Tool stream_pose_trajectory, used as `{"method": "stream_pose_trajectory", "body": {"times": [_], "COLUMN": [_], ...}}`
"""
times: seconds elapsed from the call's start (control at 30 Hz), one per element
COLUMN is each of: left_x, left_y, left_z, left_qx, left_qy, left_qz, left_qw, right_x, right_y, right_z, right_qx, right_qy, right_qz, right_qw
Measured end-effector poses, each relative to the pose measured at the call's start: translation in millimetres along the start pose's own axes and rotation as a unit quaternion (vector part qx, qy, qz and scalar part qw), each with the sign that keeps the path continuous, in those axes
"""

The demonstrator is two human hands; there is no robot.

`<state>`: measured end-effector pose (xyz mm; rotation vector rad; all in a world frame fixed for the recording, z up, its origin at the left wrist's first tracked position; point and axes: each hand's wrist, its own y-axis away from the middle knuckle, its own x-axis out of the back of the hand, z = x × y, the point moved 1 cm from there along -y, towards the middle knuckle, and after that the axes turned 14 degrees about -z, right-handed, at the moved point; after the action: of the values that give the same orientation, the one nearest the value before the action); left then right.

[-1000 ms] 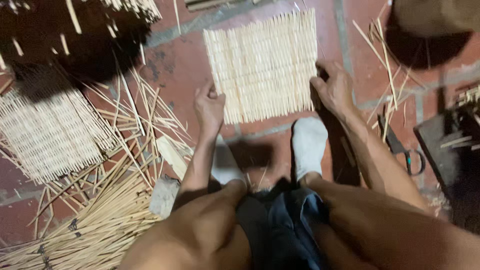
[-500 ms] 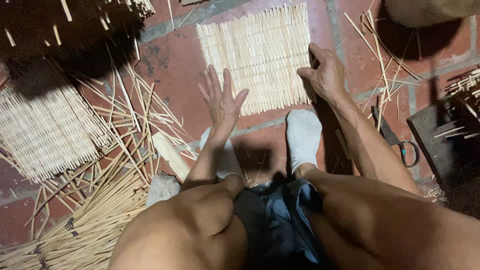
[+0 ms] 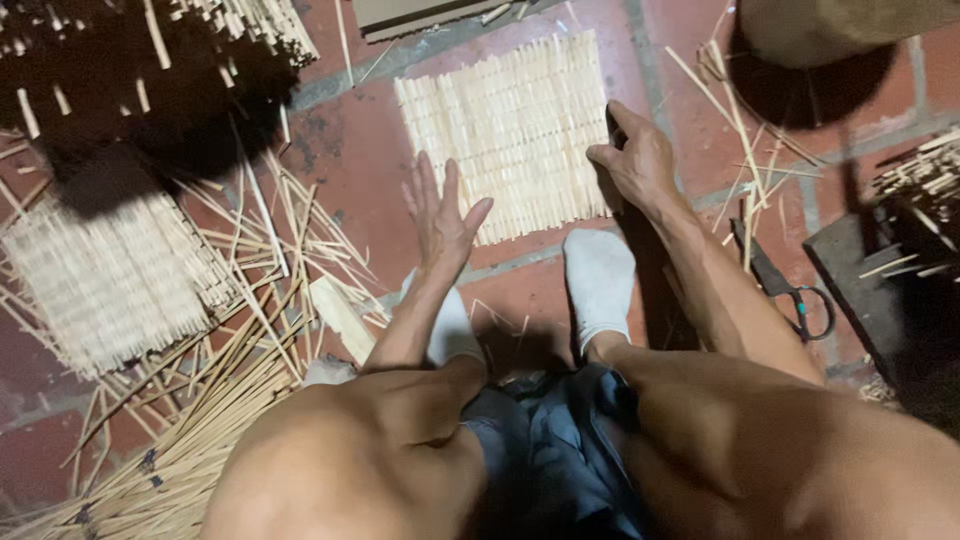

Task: The person assembles a bamboo mat by arranging thin bamboo strips on the floor, applying glue with a roller, and pressing a cardboard sheet onto the mat. The person repeats this process for multiple mats.

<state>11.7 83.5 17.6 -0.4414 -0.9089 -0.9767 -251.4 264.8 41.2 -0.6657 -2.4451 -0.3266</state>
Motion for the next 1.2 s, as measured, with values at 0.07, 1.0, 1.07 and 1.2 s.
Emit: {"method": "stream_pose_trajectory", "body": {"times": [0.07,1.0,1.07,1.2], "left_x": [15.2,-44.0,-46.9,-52.9], "left_y": [1.3,-156.7,-153.1,-150.5], "left_z": [14.0,84.6,89.6,87.0], "left_qx": [0.009,-0.311,-0.293,-0.297], "left_qy": [-0.023,-0.127,-0.127,-0.12], "left_qz": [-0.031,-0.225,-0.218,-0.21], "left_qw": [0.999,0.914,0.922,0.924], "right_x": [16.7,4.4,-4.0,-15.3], "right_y": [26.3,120.9,120.4,125.3], "right_z": [6.1,-33.7,-34.2,-28.7], "right_qx": [-0.038,-0.14,-0.144,-0.146], "right_qy": [-0.065,0.114,0.117,0.118], "right_qz": [0.001,-0.137,-0.139,-0.139], "right_qw": [0.997,0.974,0.973,0.972]}}
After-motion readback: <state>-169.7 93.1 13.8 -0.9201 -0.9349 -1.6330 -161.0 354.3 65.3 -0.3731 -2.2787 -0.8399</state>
